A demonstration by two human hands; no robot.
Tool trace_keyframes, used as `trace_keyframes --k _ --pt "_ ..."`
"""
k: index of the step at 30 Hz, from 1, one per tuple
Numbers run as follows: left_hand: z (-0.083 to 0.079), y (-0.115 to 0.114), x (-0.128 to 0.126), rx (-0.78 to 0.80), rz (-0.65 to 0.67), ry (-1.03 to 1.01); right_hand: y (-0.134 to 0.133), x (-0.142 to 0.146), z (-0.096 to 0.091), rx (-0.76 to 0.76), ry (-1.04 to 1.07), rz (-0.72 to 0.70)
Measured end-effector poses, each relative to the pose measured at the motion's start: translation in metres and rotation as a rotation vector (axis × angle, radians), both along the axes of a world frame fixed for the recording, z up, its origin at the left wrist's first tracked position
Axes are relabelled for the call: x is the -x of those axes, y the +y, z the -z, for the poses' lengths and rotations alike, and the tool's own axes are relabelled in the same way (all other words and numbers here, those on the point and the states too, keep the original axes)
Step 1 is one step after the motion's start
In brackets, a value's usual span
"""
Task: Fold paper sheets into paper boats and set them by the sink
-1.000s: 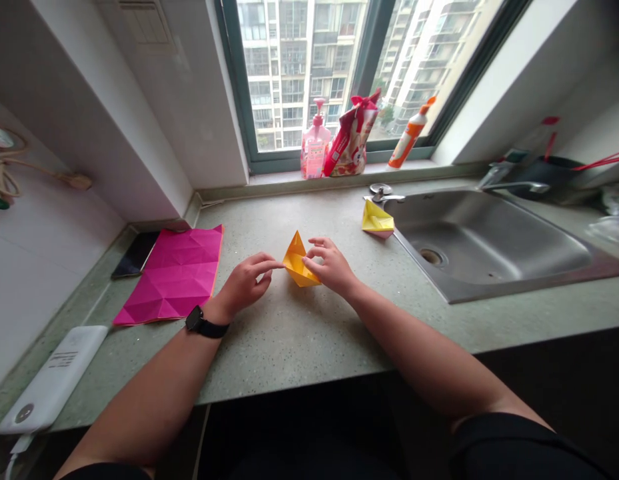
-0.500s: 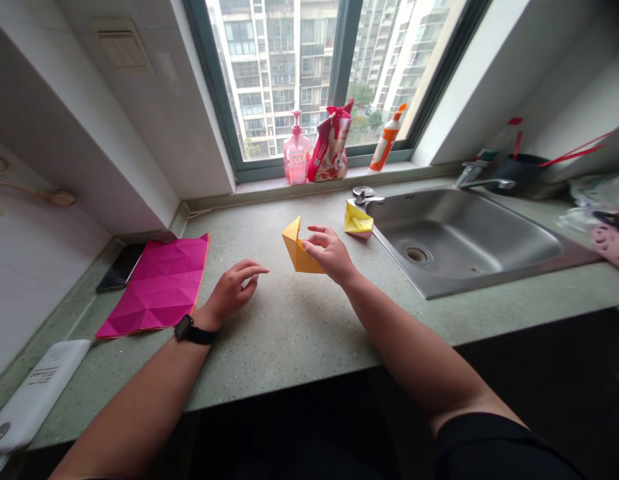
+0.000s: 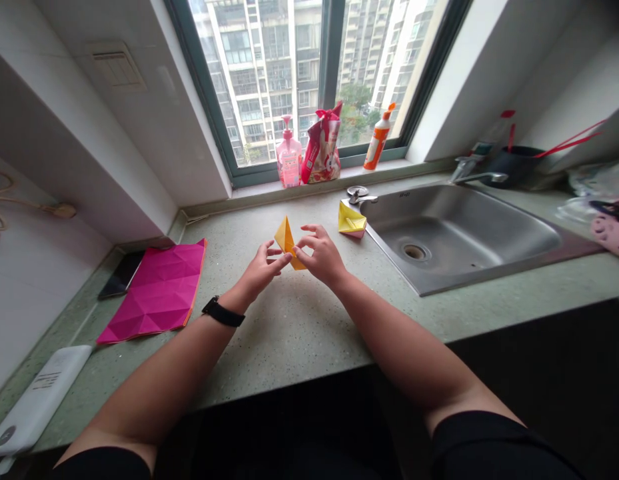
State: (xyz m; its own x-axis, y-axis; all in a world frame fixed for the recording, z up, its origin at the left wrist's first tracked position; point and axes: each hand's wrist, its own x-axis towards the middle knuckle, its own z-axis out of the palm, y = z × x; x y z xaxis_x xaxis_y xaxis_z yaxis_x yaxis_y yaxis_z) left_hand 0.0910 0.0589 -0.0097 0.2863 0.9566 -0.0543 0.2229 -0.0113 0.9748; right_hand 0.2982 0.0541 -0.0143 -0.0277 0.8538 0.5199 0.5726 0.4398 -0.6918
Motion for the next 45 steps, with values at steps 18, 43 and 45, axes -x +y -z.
trace_keyframes --k 18,43,45 --pt "-0.002 0.058 -0.061 0.205 -0.014 0.157 0.024 -0.043 0.0 0.063 -0.089 0.238" --pt "0.003 0.114 -0.123 0.31 0.064 0.283 0.044 -0.132 -0.01 -0.241 0.162 0.692" --pt "0.002 0.116 -0.13 0.311 0.068 0.31 0.048 -0.138 -0.006 -0.231 0.208 0.71"
